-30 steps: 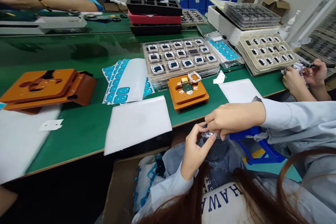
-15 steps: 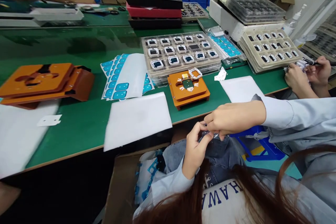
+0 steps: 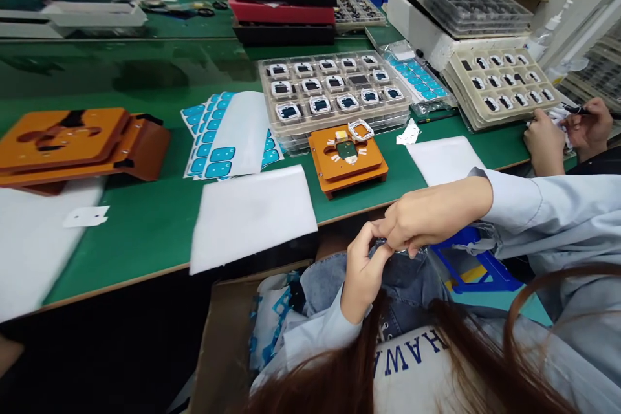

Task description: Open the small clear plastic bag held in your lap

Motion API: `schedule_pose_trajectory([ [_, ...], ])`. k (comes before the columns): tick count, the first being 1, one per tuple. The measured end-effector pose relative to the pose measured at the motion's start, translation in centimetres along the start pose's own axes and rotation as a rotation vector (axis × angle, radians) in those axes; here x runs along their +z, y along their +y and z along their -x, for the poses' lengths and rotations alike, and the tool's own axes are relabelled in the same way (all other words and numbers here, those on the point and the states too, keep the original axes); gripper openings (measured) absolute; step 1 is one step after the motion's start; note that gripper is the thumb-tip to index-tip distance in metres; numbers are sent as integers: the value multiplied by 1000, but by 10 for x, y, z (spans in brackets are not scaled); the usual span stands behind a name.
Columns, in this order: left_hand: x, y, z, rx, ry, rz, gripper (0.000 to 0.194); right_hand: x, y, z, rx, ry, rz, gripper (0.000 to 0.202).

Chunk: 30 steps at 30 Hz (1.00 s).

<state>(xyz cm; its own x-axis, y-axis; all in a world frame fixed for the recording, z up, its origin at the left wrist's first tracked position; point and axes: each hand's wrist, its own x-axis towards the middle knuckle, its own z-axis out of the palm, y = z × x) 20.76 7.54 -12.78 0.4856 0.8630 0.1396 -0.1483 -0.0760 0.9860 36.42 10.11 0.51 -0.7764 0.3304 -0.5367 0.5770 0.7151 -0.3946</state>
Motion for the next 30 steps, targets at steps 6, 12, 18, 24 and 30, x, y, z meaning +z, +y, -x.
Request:
schedule_pose_trajectory([
  [6, -6, -10, -3, 1, 94, -4, 13, 5, 8, -4, 16, 178, -28, 12],
  [12, -7, -11, -4, -67, 87, 63, 18, 5, 17, -9, 96, 193, -183, 17],
  [18, -11, -16, -1, -119, 105, 93, 21, 17, 21, -7, -28, 341, -224, 11],
  [24, -14, -15, -2, -96, 95, 49, 22, 30, 26, -6, -147, 450, -218, 17],
  [30, -13, -16, -2, -34, 62, -16, 20, 25, 30, -3, -264, 370, -139, 14],
])
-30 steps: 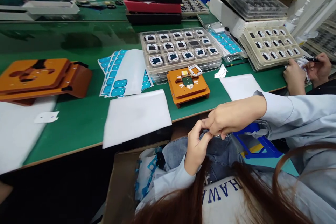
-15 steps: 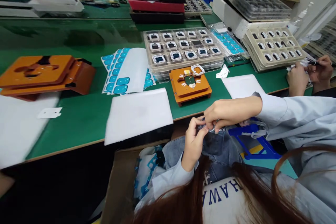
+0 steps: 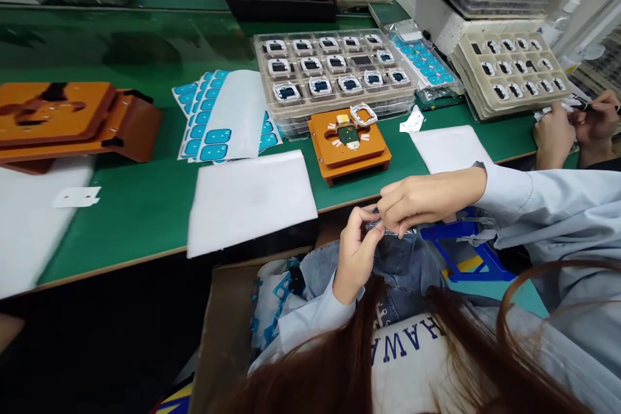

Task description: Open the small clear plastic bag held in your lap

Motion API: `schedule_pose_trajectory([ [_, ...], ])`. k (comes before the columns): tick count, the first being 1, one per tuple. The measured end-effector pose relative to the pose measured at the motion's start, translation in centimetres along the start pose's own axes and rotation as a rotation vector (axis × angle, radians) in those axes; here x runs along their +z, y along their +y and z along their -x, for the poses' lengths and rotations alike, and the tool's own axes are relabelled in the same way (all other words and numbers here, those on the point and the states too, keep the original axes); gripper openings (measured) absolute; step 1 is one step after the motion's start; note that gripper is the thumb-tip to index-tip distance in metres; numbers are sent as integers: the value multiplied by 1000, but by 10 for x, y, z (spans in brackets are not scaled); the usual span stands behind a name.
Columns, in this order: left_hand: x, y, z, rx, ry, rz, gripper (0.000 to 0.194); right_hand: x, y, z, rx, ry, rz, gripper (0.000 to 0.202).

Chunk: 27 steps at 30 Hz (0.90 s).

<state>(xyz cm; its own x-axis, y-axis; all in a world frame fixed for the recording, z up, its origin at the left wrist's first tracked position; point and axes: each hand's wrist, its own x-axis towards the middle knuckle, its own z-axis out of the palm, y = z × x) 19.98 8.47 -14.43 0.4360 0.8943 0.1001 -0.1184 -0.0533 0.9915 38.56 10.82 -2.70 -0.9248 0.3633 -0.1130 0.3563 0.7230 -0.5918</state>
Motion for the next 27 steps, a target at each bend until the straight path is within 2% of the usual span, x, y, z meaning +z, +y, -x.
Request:
schedule_pose_trajectory([
  [7, 3, -1, 2, 5, -41, -23, 18, -14, -9, 0, 97, -197, -7, 15],
  [11, 4, -1, 2, 5, -63, -6, 18, -16, -12, 1, 91, -241, 39, 17],
  [15, 3, -2, 2, 7, -31, 6, 19, -10, -13, 0, 95, -174, 139, 16],
  [21, 4, -11, 8, -25, 120, 4, 31, 1, -16, -2, 152, 20, 254, 21],
  [24, 8, -12, 11, -28, 152, -23, 32, 4, -16, -4, 190, 48, 219, 22],
  [27, 11, -9, 11, 2, 151, -53, 25, 5, -18, -7, 203, -3, 237, 21],
])
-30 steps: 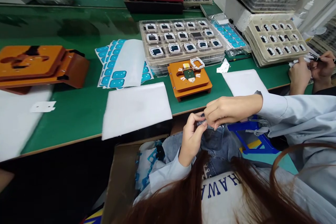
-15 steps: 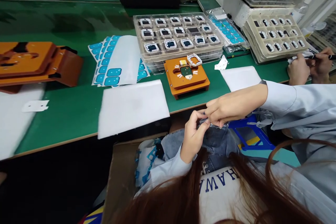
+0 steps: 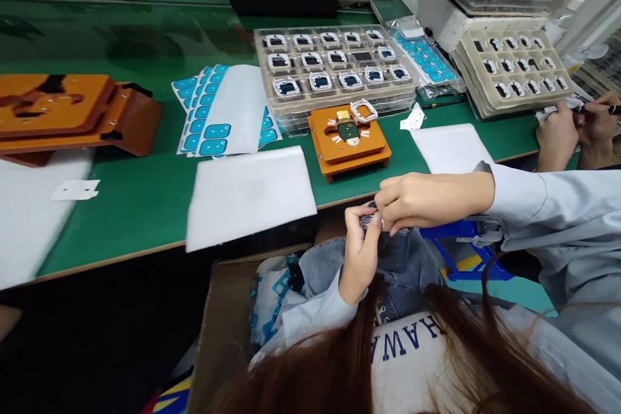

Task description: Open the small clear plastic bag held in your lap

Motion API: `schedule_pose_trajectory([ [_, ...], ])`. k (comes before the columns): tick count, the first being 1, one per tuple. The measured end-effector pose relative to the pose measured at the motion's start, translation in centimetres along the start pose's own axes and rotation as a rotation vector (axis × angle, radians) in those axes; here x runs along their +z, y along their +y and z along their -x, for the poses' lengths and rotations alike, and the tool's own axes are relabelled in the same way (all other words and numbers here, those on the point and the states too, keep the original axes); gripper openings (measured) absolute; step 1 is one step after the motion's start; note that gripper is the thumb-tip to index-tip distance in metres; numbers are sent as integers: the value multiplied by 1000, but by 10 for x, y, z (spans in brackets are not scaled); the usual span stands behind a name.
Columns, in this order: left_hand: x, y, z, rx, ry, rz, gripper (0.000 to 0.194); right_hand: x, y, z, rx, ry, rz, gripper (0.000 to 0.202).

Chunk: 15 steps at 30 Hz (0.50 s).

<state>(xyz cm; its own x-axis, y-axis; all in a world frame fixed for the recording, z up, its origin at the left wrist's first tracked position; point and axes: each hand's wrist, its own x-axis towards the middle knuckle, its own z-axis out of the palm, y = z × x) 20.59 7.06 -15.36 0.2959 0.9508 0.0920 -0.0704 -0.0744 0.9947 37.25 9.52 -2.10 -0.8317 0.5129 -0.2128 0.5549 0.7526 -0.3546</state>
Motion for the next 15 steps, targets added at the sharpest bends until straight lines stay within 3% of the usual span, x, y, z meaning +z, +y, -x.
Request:
schedule_pose_trajectory([
  [4, -1, 5, -1, 71, -64, -32, 14, 0, -4, 0, -24, -126, 109, 23],
  [8, -3, 8, -2, 109, -128, -63, 10, -1, -5, 2, -88, -156, 227, 28],
  [15, -3, 11, 0, 144, -170, -108, 10, -8, -4, -1, -132, -239, 214, 27],
])
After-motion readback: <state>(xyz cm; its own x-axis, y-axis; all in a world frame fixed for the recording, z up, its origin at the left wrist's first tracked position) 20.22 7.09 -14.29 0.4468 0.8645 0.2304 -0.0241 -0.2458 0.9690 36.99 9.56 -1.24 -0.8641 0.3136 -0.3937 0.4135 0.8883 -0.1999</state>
